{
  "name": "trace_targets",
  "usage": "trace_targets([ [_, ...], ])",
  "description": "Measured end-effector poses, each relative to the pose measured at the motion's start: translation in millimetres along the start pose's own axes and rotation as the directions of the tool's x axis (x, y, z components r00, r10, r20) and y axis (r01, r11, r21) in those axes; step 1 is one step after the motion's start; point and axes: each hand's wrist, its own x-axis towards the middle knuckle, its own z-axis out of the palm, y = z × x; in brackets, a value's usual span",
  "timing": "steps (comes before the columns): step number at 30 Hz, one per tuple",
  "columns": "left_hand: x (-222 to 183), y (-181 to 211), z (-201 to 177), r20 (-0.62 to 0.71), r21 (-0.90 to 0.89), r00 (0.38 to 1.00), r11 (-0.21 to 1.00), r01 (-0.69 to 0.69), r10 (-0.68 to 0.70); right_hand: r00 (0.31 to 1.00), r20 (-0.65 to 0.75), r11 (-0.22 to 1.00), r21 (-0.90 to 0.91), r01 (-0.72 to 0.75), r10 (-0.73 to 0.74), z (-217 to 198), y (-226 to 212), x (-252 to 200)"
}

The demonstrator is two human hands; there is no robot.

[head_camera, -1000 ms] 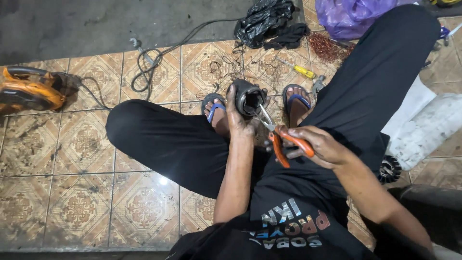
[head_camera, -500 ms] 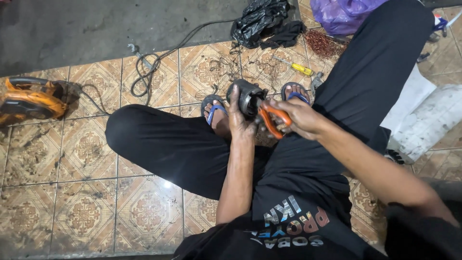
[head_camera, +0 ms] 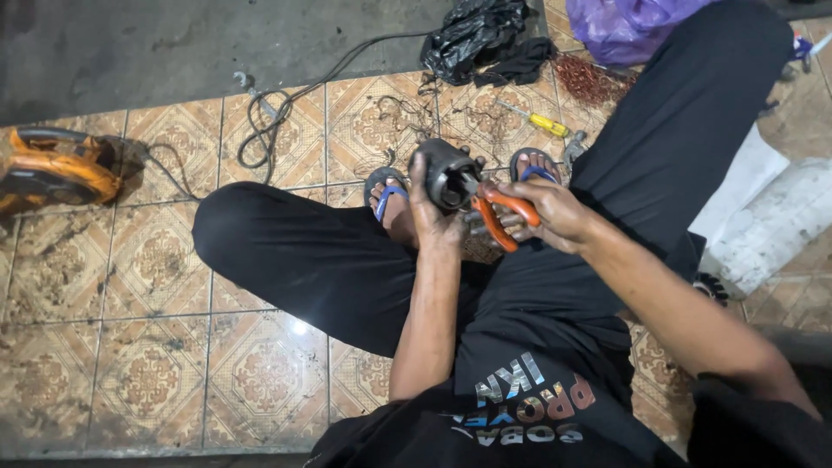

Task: Removing copper windings from an electric motor stator using pliers and a screwdriver while sitting on the floor.

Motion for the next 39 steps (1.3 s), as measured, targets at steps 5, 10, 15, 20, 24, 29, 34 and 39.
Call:
trace_targets([
  [5, 9.4, 6.4, -10.1, -0.004, -0.017, 0.991, 0.991, 0.134, -0.134, 0.999, -0.046, 0.993, -0.118, -0.002, -0.003, 35.6, -37.2, -33.0],
  [10, 34.1, 10.2, -29.9, -0.006, 0.037, 0.995, 0.994, 0.102, -0.101, 0.998, 0.000, 0.957, -0.284, 0.057, -0.060, 3.2, -7.0, 21.9],
  [15, 29.8, 10.0, -23.2, -0.013, 0.009, 0.993, 0.993, 0.119, -0.119, 0.988, -0.048, 0.914, -0.388, 0.117, -0.147, -32.6, 50.3, 85.1],
  [20, 31.6, 7.8, -21.6, 0.004, -0.001, 0.995, 0.995, 0.102, -0.102, 0.984, -0.005, 0.780, -0.610, 0.138, -0.179, -9.3, 14.2, 46.3],
  [24, 0.4, 9.8, 5.6, -0.054, 0.030, 0.996, 0.997, 0.069, -0.067, 0.978, -0.028, 0.844, -0.511, 0.162, -0.204, 6.4, -5.2, 44.4],
  [29, 25.0, 8.2, -12.5, -0.058, 0.110, 0.997, 0.992, 0.062, -0.056, 0.985, 0.102, 0.970, -0.184, 0.157, -0.140, 34.8, -25.9, -8.8],
  [34, 25.2, 7.5, -9.8, -0.070, 0.077, 0.998, 0.997, 0.013, -0.008, 0.969, 0.177, 0.963, -0.180, 0.202, -0.171, 21.1, 18.0, 30.2],
  [39, 22.5, 7.6, -9.8, -0.105, 0.020, 0.995, 1.000, 0.002, 0.000, 0.925, 0.145, 0.851, -0.361, 0.381, -0.352, 16.5, 36.6, 38.7],
])
